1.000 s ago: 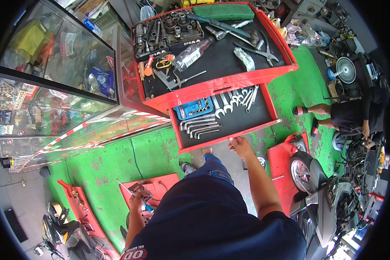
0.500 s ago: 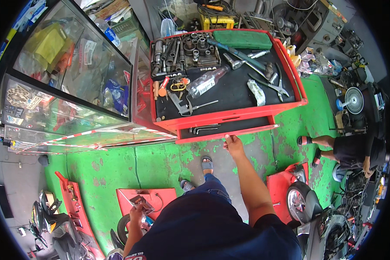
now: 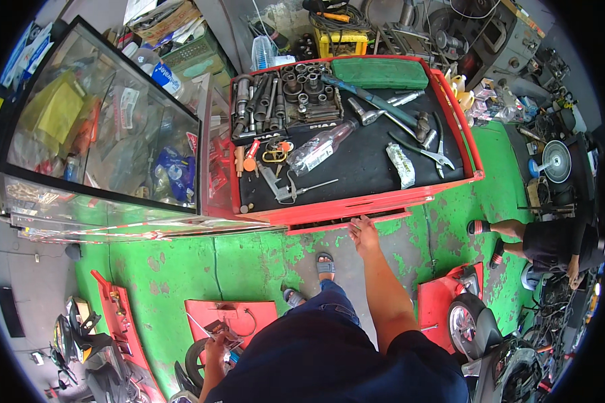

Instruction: Replacing the front brake pads on a motorcycle.

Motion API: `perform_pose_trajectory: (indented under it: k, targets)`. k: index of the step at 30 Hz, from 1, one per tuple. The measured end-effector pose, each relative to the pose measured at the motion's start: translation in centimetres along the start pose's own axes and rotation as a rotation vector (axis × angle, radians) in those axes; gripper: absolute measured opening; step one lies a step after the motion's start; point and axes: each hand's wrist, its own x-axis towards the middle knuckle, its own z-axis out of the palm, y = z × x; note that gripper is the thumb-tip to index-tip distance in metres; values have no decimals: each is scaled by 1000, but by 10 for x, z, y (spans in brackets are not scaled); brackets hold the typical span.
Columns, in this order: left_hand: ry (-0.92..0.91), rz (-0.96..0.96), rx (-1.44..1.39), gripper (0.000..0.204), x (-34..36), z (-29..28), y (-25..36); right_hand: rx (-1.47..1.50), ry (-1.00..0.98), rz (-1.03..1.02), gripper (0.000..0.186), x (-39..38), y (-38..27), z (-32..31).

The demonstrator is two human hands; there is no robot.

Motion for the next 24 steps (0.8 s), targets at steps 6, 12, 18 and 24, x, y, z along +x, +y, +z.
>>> perform_pose_trajectory:
  k: [6,12,18,24]
  targets:
    - [-11,61,172,24,-11,5,24,479,-102,75,30,24,3,12]
    - [-99,257,426,28,-20,-1,49,801,-96,76,76,18,29,25]
    - [-270,505,794,38,-6,-30,50,713,-115,-38,72,39,49,36]
    - [-173,151,339,37,-15,-32,59,586,-28,10,68,43,57,27]
